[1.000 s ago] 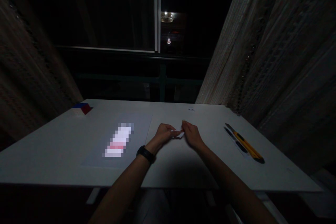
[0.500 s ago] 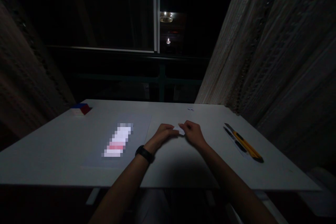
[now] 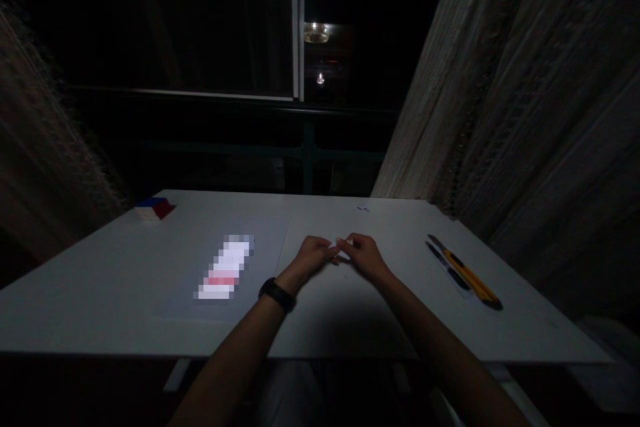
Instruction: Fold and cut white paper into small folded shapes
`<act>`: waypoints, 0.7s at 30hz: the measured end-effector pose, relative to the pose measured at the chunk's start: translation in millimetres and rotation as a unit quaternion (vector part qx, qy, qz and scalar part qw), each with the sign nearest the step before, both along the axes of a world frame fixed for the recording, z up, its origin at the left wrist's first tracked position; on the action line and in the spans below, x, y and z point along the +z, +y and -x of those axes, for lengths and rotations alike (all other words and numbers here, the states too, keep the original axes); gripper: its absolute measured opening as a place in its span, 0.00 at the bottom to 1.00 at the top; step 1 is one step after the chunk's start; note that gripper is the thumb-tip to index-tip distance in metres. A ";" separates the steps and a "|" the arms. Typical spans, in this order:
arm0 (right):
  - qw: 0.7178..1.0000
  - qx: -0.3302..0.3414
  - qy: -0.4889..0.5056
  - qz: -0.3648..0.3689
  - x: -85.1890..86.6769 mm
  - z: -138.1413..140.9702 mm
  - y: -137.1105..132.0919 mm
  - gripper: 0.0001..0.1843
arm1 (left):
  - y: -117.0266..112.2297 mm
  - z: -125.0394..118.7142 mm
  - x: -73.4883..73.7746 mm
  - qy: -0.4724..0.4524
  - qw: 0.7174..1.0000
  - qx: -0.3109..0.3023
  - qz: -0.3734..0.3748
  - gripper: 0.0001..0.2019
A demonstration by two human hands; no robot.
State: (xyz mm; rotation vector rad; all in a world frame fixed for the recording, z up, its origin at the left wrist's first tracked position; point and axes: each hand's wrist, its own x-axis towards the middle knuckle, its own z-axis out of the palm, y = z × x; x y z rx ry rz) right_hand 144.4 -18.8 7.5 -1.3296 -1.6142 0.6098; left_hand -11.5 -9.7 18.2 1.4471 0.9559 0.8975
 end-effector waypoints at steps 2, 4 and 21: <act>1.000 -0.009 -0.006 0.006 0.9 0.7 -1.1 0.20 | 0.2 -0.4 -0.5 -0.012 1.000 -0.002 0.015 0.13; 1.000 -0.015 -0.016 0.007 1.2 0.9 -1.7 0.18 | 1.0 -0.8 -2.1 -0.021 1.000 -0.008 0.018 0.12; 1.000 -0.017 0.010 -0.013 -1.3 -0.9 1.1 0.21 | 12.2 -1.1 -19.3 -0.002 0.999 -0.008 -0.031 0.14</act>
